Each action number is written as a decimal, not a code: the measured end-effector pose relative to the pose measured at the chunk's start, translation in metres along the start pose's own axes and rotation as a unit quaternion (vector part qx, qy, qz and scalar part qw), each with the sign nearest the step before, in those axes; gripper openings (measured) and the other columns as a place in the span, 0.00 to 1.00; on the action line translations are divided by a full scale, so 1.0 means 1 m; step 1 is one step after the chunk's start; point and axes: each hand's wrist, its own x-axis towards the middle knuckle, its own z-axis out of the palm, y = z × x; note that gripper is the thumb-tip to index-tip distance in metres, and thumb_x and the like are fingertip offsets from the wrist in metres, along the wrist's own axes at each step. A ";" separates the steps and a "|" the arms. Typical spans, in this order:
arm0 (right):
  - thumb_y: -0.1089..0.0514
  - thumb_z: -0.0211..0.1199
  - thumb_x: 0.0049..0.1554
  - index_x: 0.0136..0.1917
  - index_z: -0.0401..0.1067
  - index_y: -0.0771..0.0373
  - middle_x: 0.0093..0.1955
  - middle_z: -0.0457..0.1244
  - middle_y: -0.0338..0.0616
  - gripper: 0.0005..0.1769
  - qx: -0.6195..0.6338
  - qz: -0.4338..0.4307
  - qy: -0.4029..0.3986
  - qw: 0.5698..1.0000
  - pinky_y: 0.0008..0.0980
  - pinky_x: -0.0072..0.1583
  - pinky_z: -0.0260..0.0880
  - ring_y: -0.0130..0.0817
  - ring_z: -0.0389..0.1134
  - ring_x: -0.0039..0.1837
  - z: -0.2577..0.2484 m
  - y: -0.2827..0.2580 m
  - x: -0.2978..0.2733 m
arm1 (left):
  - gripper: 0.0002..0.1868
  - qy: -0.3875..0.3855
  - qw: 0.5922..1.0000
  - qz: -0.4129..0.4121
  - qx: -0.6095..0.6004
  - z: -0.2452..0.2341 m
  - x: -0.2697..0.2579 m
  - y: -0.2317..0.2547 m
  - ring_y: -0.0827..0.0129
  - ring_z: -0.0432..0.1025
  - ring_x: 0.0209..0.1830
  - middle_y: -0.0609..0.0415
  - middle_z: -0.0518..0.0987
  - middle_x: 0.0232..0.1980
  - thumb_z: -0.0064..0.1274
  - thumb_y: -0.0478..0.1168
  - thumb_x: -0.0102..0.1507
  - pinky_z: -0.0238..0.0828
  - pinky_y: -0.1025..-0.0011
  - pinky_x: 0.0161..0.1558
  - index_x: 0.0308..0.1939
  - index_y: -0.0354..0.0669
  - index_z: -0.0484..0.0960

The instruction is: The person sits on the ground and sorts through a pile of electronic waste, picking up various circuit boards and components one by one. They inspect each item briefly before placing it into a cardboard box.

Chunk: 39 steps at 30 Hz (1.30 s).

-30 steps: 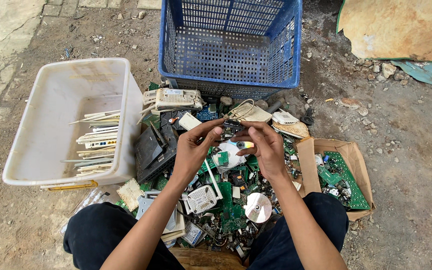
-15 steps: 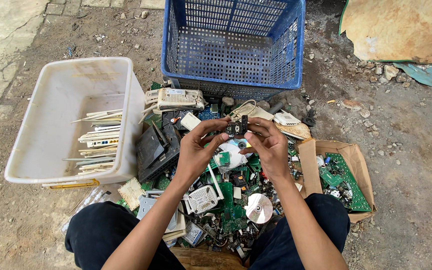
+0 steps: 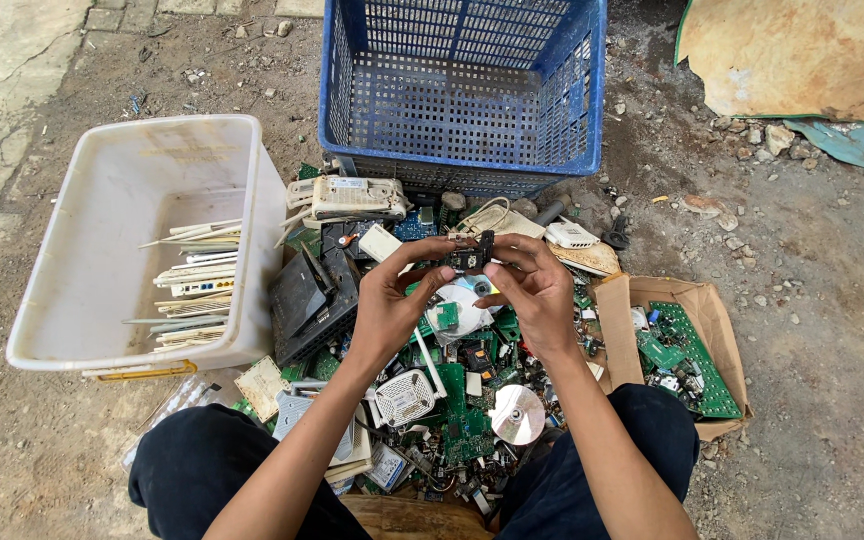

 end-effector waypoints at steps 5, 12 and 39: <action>0.67 0.65 0.58 0.62 0.70 0.66 0.54 0.71 0.55 0.18 0.011 0.023 0.029 0.999 0.40 0.40 0.84 0.44 0.76 0.49 0.006 -0.003 0.000 | 0.14 -0.009 1.000 0.002 0.009 0.000 0.000 0.002 0.59 0.78 0.56 0.48 0.85 0.55 0.63 0.35 0.64 0.80 0.58 0.55 0.54 0.47 0.86; 0.62 0.68 0.59 0.59 0.75 0.68 0.52 0.71 0.53 0.16 0.051 0.054 0.058 0.996 0.41 0.42 0.85 0.43 0.77 0.50 -0.023 -0.025 -0.002 | 0.21 -0.055 0.998 -0.013 0.033 0.008 -0.004 0.016 0.58 0.76 0.55 0.39 0.82 0.56 0.60 0.29 0.65 0.77 0.60 0.56 0.63 0.34 0.76; 0.58 0.69 0.60 0.56 0.79 0.59 0.50 0.70 0.46 0.10 -0.323 0.264 0.454 0.788 0.24 0.33 0.75 0.27 0.69 0.33 -0.474 0.169 -0.212 | 0.29 -0.512 0.642 -0.447 0.354 0.099 -0.062 -0.228 0.64 0.79 0.66 0.60 0.84 0.67 0.49 0.55 0.64 0.79 0.60 0.65 0.71 0.63 0.74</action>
